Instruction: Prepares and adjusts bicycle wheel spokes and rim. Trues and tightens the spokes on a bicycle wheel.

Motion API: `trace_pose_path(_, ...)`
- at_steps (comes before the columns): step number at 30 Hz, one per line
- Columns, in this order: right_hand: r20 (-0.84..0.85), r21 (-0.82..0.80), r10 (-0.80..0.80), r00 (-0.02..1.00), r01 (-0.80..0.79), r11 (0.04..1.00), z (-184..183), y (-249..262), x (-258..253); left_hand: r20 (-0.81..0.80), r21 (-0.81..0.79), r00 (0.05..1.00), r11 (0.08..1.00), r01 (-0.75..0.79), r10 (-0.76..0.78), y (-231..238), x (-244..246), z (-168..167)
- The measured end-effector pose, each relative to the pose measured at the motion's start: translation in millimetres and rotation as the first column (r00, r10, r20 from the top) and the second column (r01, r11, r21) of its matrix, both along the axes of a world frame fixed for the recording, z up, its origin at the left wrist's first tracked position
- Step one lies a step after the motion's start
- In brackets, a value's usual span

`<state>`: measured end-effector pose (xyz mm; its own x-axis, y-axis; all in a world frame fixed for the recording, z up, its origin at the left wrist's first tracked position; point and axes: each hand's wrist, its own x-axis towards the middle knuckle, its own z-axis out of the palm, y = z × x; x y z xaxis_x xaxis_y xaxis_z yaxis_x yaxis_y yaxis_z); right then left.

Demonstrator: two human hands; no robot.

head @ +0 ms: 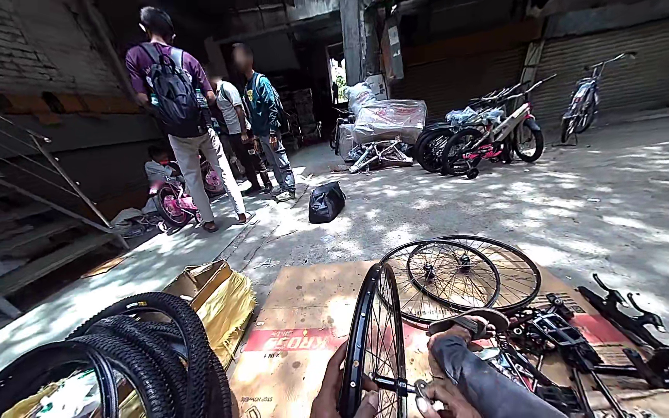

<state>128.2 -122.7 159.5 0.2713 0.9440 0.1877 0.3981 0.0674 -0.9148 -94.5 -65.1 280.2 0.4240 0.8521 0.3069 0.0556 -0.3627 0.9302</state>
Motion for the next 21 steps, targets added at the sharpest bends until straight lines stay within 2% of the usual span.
trace_pose_path(3, 0.23, 0.228, -0.041, 0.972, -0.013, 0.974, 42.1, 21.0, -15.6, -0.035, -0.019, 0.999, 0.999, -0.034, 0.034, 8.8, -13.5, 1.9)
trace_pose_path(5, 0.308, 0.34, -0.061, 0.95, -0.05, 0.939, 56.4, 43.4, -31.1, -0.066, -0.107, 0.997, 0.993, -0.051, 0.044, 24.4, -26.1, 15.1)
trace_pose_path(7, 0.328, 0.378, -0.022, 0.945, -0.109, 0.919, 59.7, 64.9, -45.6, -0.1, -0.203, 0.992, 0.975, -0.092, 0.073, 45.0, -33.8, 24.7)
trace_pose_path(10, 0.259, 0.356, 0.083, 0.962, -0.175, 0.918, 53.5, 89.7, -65.1, -0.026, -0.283, 0.98, 0.939, -0.195, 0.196, 67.5, -37.1, 19.6)
trace_pose_path(14, 0.135, 0.289, 0.17, 0.976, -0.203, 0.935, 29.7, 112.8, -81.8, 0.121, -0.387, 0.947, 0.892, -0.232, 0.299, 73.6, -51.4, 7.6)
trace_pose_path(17, 0.104, 0.196, 0.287, 0.952, -0.302, 0.933, 18.1, 122.8, -89.6, 0.18, -0.412, 0.928, 0.881, -0.231, 0.328, 65.9, -65.5, -1.7)
trace_pose_path(21, 0.123, 0.149, 0.431, 0.894, -0.446, 0.882, 7.2, 123.6, -104.6, 0.218, -0.422, 0.914, 0.878, -0.227, 0.341, 60.4, -82.7, -12.5)
